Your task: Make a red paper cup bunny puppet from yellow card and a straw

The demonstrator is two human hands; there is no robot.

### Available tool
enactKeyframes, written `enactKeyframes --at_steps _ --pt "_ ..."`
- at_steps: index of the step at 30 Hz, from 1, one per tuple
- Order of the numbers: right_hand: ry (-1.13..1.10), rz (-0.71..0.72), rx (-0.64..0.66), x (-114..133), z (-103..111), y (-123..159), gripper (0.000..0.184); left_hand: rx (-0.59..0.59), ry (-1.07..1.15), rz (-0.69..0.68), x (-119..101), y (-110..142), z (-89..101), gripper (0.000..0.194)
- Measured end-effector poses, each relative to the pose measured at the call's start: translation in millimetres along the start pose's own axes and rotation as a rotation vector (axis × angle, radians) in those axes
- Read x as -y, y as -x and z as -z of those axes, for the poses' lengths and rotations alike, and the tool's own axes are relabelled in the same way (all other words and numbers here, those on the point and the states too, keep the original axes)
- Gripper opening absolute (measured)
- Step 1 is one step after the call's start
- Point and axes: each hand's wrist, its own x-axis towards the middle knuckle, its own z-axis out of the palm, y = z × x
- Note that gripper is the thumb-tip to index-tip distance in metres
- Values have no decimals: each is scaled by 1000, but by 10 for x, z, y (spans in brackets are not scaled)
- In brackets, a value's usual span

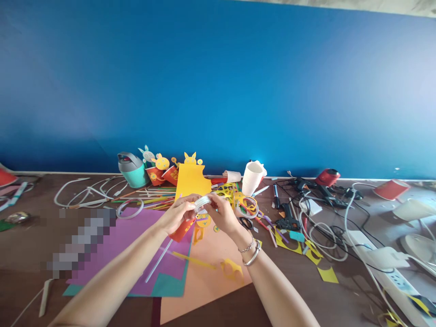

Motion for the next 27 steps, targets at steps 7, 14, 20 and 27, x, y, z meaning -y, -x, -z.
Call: enactKeyframes --at_steps 7,14,20,27 --pt "49 -10 -36 -4 -37 6 15 -85 13 35 59 -24 -29 13" --pt "40 -8 -35 -14 -31 2 16 24 90 23 17 -7 -6 18" --pt "55 -10 -36 13 -22 3 16 -8 21 20 -24 19 -37 20" --pt "82 -10 -52 -25 -33 10 18 -18 38 25 19 -9 -25 17"
